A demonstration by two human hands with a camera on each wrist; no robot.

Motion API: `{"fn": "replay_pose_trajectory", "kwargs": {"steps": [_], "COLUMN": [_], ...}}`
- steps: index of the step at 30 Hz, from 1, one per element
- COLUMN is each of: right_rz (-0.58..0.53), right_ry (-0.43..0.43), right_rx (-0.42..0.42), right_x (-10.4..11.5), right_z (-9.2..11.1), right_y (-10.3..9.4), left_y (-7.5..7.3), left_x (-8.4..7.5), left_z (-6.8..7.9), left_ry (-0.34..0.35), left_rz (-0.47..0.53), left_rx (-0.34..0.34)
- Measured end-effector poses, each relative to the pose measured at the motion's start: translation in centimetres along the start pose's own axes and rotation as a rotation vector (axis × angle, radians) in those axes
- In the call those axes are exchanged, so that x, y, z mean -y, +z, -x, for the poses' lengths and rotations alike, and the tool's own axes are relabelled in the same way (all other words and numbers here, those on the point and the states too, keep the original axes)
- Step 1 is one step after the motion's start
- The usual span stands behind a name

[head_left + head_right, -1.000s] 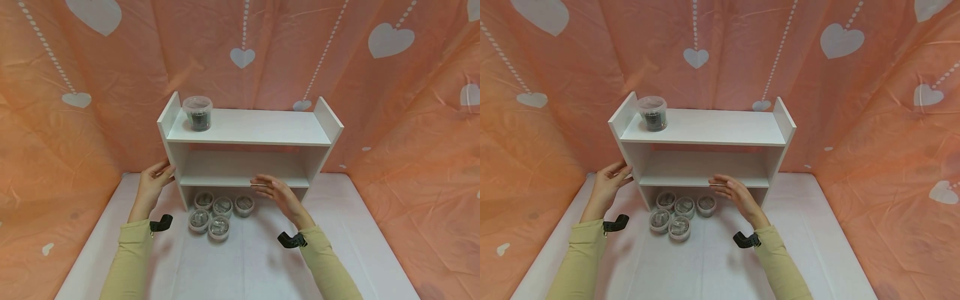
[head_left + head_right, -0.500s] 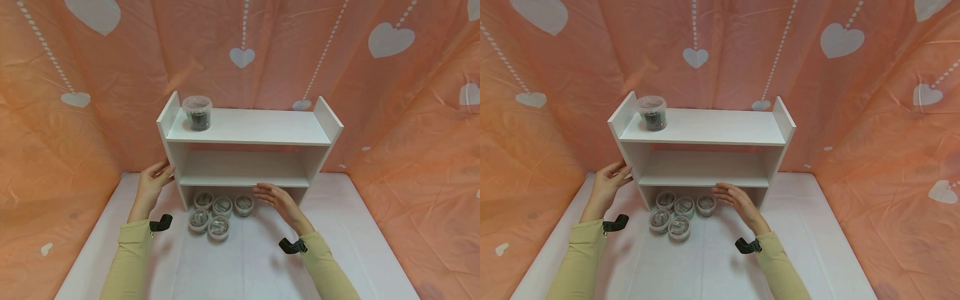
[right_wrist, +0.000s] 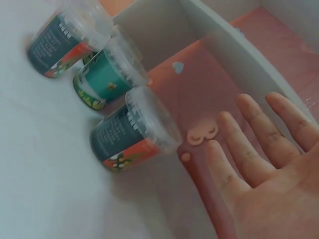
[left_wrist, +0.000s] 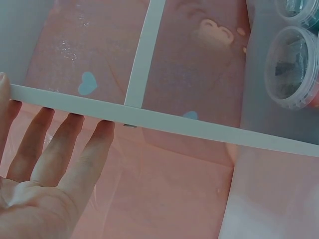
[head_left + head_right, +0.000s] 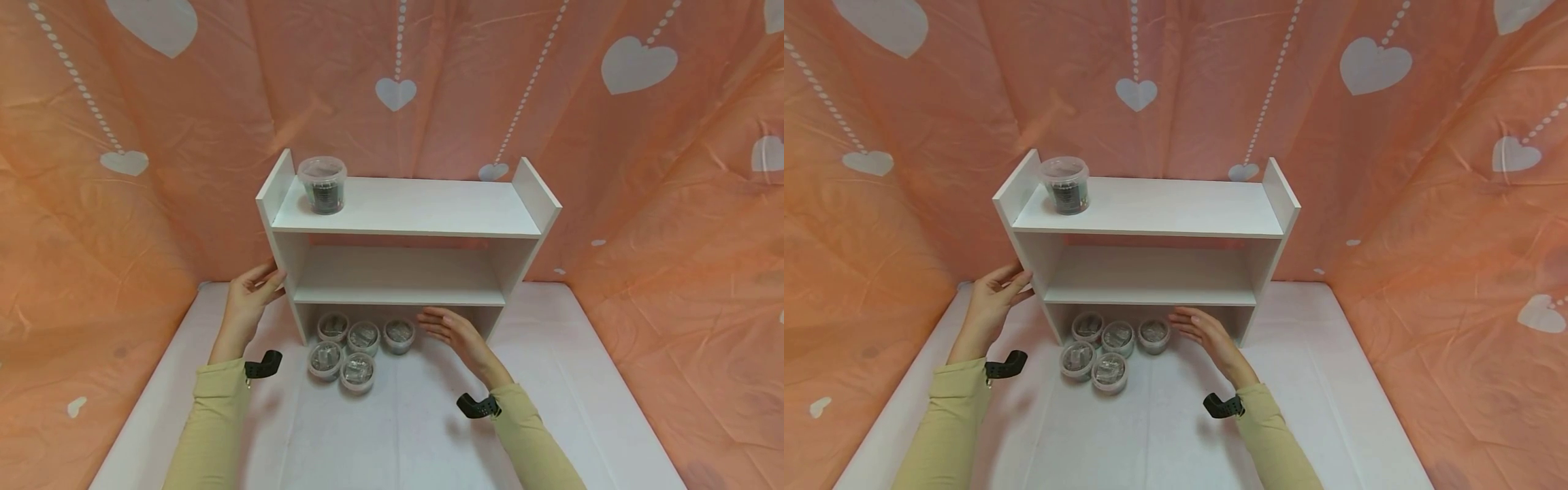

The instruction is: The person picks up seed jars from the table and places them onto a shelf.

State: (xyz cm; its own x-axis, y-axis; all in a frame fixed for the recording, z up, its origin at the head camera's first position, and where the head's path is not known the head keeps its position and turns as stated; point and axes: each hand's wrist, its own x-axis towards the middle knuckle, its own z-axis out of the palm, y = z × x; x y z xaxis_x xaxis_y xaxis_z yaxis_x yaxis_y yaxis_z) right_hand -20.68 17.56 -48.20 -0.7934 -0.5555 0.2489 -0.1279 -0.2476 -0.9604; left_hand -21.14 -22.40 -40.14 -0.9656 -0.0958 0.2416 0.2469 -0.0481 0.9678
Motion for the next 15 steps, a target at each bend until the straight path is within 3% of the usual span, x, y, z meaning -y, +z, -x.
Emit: {"fn": "replay_pose_trajectory", "kwargs": {"steps": [15], "right_rz": [-0.028], "right_ry": [0.077], "right_rx": [-0.067], "right_x": [-1.8], "right_z": [0.2], "right_y": [-1.1], "left_y": [0.0], "left_x": [-0.3], "left_z": [0.1], "left_ry": [0.001], "left_rz": [0.009], "left_rx": [0.007]}}
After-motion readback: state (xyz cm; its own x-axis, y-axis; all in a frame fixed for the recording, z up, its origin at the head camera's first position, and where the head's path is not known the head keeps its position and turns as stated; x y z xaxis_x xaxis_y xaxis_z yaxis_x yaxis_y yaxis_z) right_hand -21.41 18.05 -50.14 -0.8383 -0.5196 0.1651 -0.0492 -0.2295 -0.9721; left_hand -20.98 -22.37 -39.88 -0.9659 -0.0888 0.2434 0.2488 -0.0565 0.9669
